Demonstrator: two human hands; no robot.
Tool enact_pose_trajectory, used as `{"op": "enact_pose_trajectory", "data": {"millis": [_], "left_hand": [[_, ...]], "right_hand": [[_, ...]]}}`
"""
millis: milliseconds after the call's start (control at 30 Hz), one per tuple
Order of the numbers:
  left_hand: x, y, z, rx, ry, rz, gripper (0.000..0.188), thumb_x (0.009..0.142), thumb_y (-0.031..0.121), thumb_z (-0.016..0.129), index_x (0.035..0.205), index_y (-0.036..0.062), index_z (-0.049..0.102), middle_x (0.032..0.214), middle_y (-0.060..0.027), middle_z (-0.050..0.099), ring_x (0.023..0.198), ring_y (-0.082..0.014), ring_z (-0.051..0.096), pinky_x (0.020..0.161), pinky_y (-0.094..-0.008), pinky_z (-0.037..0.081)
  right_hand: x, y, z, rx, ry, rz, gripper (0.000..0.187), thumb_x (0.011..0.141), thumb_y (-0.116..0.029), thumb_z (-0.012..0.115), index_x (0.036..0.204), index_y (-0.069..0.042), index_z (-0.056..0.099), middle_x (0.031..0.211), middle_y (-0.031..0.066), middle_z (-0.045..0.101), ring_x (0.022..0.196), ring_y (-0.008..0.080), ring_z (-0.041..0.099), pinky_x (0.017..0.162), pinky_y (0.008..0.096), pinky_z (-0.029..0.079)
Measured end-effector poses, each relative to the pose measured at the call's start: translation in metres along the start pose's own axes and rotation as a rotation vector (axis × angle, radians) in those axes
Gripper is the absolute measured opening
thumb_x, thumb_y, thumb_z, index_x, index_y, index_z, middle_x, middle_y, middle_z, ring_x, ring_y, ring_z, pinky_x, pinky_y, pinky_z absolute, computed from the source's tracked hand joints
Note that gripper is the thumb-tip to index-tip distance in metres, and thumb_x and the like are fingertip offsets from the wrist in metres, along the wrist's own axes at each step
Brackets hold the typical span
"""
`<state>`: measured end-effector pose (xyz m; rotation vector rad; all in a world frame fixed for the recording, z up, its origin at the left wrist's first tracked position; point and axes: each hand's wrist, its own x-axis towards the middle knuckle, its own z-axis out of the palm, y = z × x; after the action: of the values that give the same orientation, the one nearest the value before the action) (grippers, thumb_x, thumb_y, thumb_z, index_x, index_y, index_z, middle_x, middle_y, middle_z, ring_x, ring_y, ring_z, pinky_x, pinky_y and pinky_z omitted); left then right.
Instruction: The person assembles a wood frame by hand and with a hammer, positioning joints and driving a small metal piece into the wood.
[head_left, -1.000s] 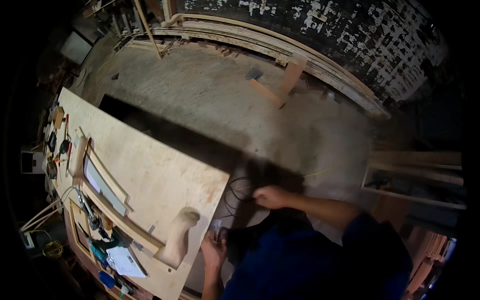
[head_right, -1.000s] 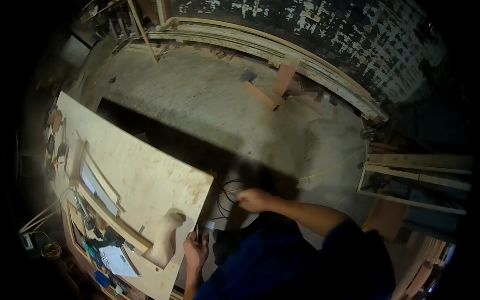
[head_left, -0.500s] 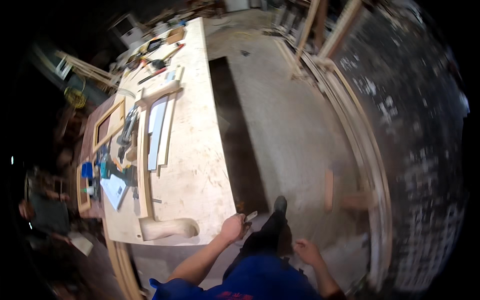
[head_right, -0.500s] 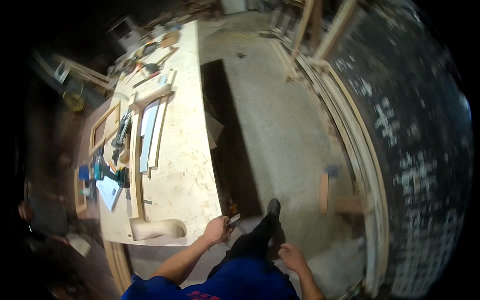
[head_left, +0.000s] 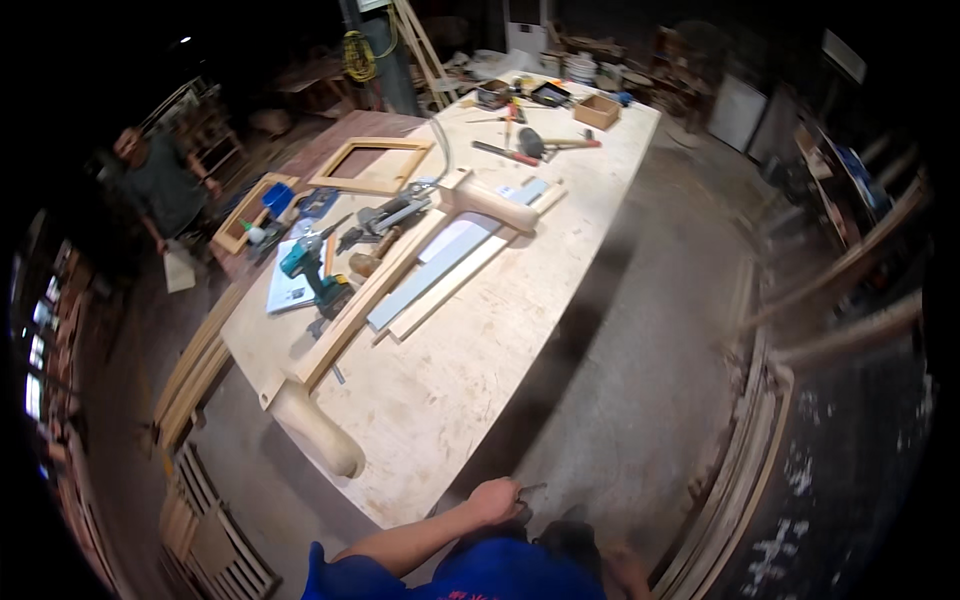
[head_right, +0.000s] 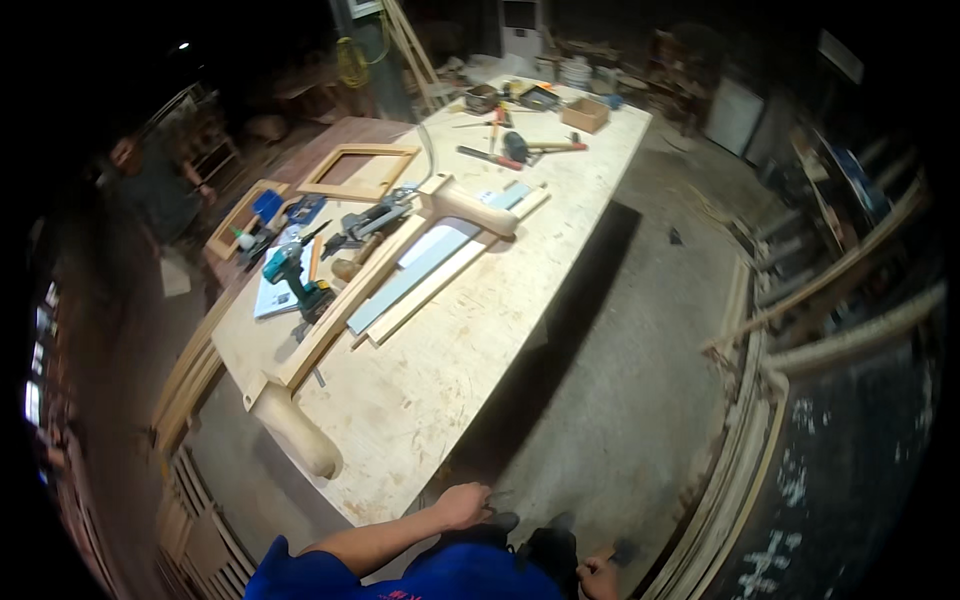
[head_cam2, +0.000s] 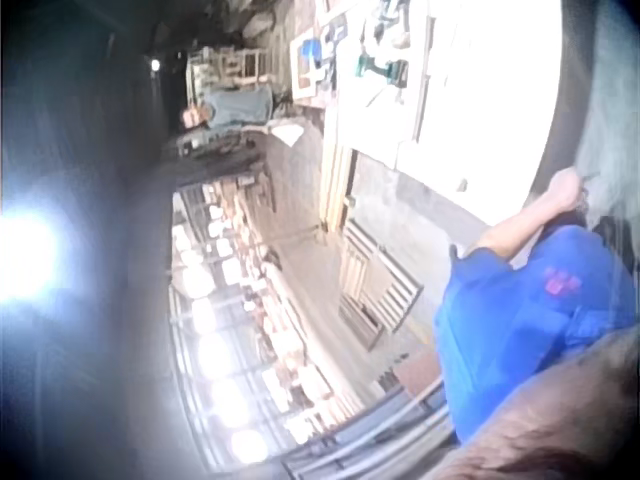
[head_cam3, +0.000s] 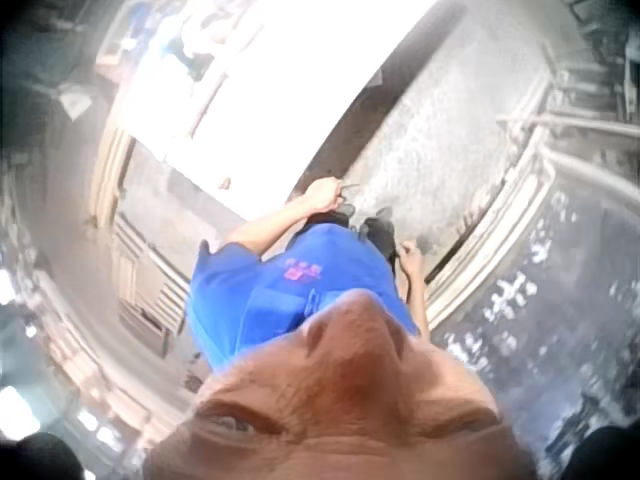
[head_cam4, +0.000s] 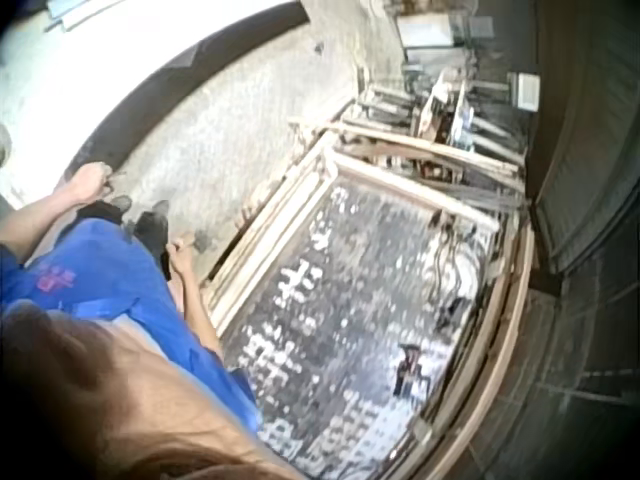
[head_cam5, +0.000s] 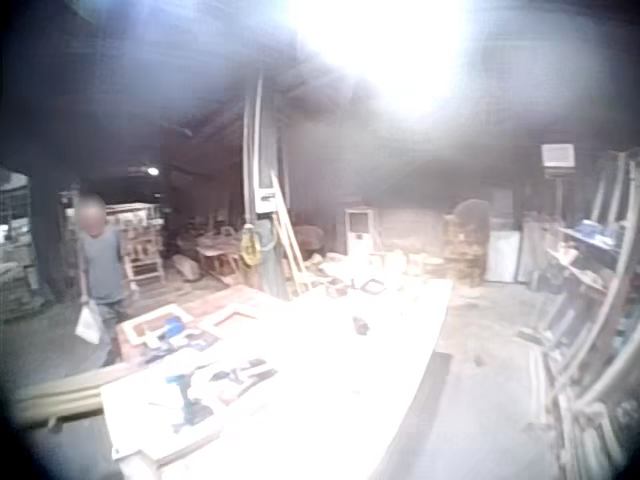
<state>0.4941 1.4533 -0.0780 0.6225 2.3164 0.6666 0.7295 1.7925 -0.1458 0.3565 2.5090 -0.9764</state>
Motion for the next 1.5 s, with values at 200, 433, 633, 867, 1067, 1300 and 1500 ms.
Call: {"op": "enact_pose_trajectory", "data": {"millis": [200,433,633,867,1067,1300,1500], "left_hand": [[0.062,0.032,-0.012,-0.097,0.224,-0.2,0.029,0.081,0.027,0.075,0.093,0.0027,0.065,0.093,-0.0218,0.068,0.094,-0.0405,0.067,0.08,-0.0503,0.054],[0.145,0.098,-0.033,-0.194,0.428,-0.294,0.033,0.085,0.032,0.071,0.089,0.0001,0.064,0.089,-0.0234,0.068,0.09,-0.0435,0.066,0.078,-0.0527,0.054],[0.213,0.093,-0.098,-0.299,0.541,-0.509,0.033,0.086,0.034,0.07,0.09,0.0013,0.066,0.092,-0.0235,0.069,0.091,-0.0427,0.067,0.079,-0.0526,0.053],[0.301,0.062,-0.181,-0.386,0.618,-0.674,0.039,0.086,0.038,0.072,0.083,-0.0009,0.066,0.086,-0.0253,0.067,0.085,-0.0441,0.065,0.075,-0.0501,0.052],[0.383,0.055,-0.264,-0.354,0.713,-0.642,0.04,0.085,0.038,0.073,0.081,-0.0009,0.066,0.084,-0.0248,0.068,0.084,-0.0442,0.066,0.075,-0.0498,0.052],[0.421,0.044,-0.264,-0.491,0.742,-1.018,0.043,0.088,0.043,0.069,0.089,0.0003,0.069,0.089,-0.0246,0.069,0.085,-0.0444,0.066,0.077,-0.0517,0.054],[0.496,0.069,-0.271,-0.655,0.774,-1.344,0.051,0.087,0.054,0.066,0.099,0.004,0.07,0.103,-0.0243,0.069,0.097,-0.0421,0.066,0.084,-0.052,0.053]], "right_hand": [[0.134,0.043,-0.1,0.102,-0.223,-0.067,0.032,0.092,-0.032,0.066,0.111,-0.007,0.071,0.111,0.0177,0.071,0.109,0.034,0.066,0.095,0.0446,0.05],[0.295,0.016,-0.22,-0.164,-0.356,-0.081,0.047,0.091,-0.035,0.065,0.121,0.0,0.065,0.118,0.0247,0.068,0.114,0.0348,0.064,0.098,0.0432,0.049],[0.47,-0.063,-0.307,-0.117,-0.326,-0.298,0.045,0.091,-0.032,0.065,0.125,-0.002,0.064,0.113,0.0192,0.07,0.105,0.0294,0.067,0.092,0.0409,0.052],[0.627,-0.249,-0.368,0.139,-0.345,-0.465,0.039,0.091,-0.022,0.066,0.121,0.003,0.065,0.102,0.0158,0.074,0.093,0.0228,0.071,0.082,0.0355,0.056],[0.774,-0.354,-0.449,0.288,-0.384,-0.224,0.036,0.089,-0.017,0.067,0.119,0.003,0.066,0.092,0.0087,0.072,0.078,0.015,0.068,0.068,0.0288,0.055],[1.002,-0.489,-0.458,0.365,-0.333,-0.369,0.031,0.087,-0.013,0.063,0.113,0.003,0.066,0.089,0.0096,0.07,0.073,0.0157,0.066,0.061,0.0288,0.053],[1.267,-0.556,-0.422,0.043,-0.075,-0.531,0.046,0.083,-0.013,0.063,0.124,0.008,0.059,0.101,0.0227,0.067,0.089,0.0305,0.066,0.079,0.0403,0.052]]}}
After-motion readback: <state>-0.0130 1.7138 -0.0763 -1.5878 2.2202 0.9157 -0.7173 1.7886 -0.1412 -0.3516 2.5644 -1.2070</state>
